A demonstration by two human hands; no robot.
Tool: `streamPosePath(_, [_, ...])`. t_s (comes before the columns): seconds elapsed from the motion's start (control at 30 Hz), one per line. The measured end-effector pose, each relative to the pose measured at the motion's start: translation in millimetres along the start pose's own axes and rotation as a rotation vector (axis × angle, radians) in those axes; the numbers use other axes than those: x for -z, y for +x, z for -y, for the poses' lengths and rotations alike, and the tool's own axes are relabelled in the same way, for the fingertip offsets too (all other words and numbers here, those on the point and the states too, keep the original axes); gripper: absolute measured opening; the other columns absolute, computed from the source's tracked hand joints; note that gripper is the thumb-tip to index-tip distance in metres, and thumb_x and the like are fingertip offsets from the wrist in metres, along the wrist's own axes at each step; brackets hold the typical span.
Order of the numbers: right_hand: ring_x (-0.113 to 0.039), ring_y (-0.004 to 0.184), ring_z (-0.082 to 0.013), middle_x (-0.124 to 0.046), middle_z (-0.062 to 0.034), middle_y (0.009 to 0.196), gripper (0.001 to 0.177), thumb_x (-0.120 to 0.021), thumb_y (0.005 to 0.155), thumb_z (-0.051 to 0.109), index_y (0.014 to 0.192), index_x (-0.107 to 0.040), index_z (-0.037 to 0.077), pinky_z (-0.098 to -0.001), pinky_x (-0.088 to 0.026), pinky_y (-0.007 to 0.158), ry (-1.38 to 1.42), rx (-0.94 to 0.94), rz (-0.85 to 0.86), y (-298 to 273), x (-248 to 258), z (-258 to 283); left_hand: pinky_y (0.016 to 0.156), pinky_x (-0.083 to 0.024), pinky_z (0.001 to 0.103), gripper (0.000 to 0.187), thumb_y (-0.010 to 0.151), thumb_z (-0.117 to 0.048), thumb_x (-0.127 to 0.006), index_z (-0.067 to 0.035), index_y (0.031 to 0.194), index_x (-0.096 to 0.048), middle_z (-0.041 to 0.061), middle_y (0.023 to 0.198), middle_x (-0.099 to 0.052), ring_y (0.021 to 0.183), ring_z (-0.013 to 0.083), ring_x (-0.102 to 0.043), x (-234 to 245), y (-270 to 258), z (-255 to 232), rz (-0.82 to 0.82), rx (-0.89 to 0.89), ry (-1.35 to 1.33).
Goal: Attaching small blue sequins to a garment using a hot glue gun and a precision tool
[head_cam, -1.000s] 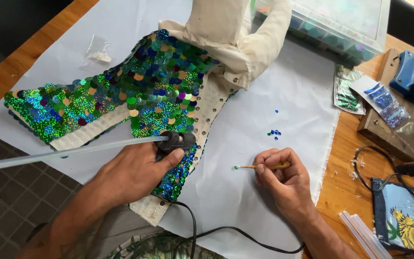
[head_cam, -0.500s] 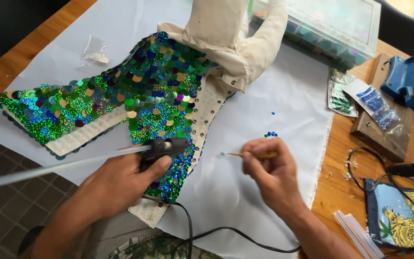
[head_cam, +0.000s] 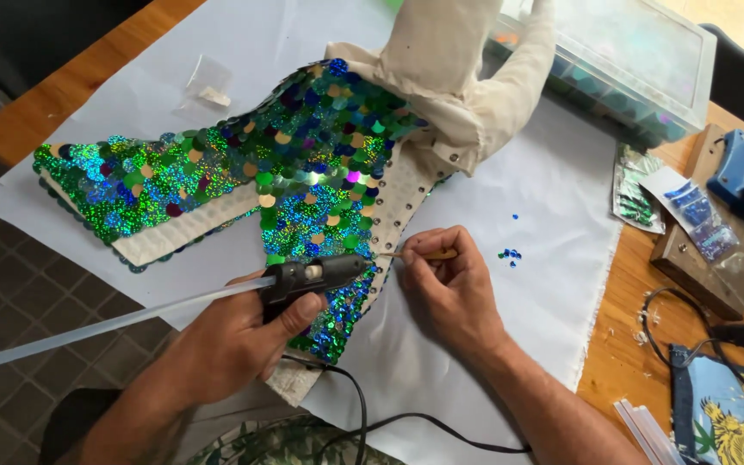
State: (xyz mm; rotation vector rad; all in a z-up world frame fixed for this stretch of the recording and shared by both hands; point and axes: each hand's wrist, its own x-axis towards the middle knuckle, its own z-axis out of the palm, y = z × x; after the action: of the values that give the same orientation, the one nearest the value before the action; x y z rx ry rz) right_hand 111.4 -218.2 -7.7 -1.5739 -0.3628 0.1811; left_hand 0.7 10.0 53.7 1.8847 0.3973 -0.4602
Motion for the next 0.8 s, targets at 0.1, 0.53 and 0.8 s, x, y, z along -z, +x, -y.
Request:
streamPosePath(0.1, [-0.063, 0.079, -0.0128, -0.069, -0.0125, 0.096, 0.014, -0.066, 0.095, 0.001, 0.094, -0.052, 0.006, -0.0225, -0.050, 0.066, 0.022, -0.014, 0.002, -1.1, -0.2, -2.0, 0.044, -0.044, 0.036, 0.055, 0.093, -0.052, -0.061, -0.007, 0.062, -0.057, 0.008, 0.041, -0.051, 0.038, 0.0199, -0.056, -0.4, -0.8, -3.5, 0.015, 0.002, -0.021])
streamPosePath(0.53, [-0.058, 0.075, -0.0109, -0.066, -0.0115, 0.097, 0.015, -0.064, 0.094, 0.000, 0.095, -0.051, 0.007, -0.0212, -0.046, 0.061, -0.070, 0.030, 0.024, -2.1, -5.5, -2.6, 0.046, -0.044, 0.034, 0.049, 0.093, -0.053, -0.059, -0.008, 0.073, -0.061, 0.007, 0.046, -0.052, 0.042, 0.0174, -0.055, -1.1, 1.3, -6.0, 0.011, 0.033, 0.024])
streamPosePath(0.8, [-0.057, 0.066, -0.0138, -0.067, -0.0143, 0.097, 0.017, -0.067, 0.095, 0.001, 0.093, -0.050, 0.006, -0.0240, -0.049, 0.058, 0.116, -0.017, -0.017, -0.9, 2.0, -0.2, 0.049, -0.046, 0.035, 0.057, 0.094, -0.052, -0.059, -0.006, 0.061, -0.063, 0.008, 0.039, -0.054, 0.040, 0.0188, -0.057, -3.2, 1.6, 0.3, 0.010, 0.012, 0.001])
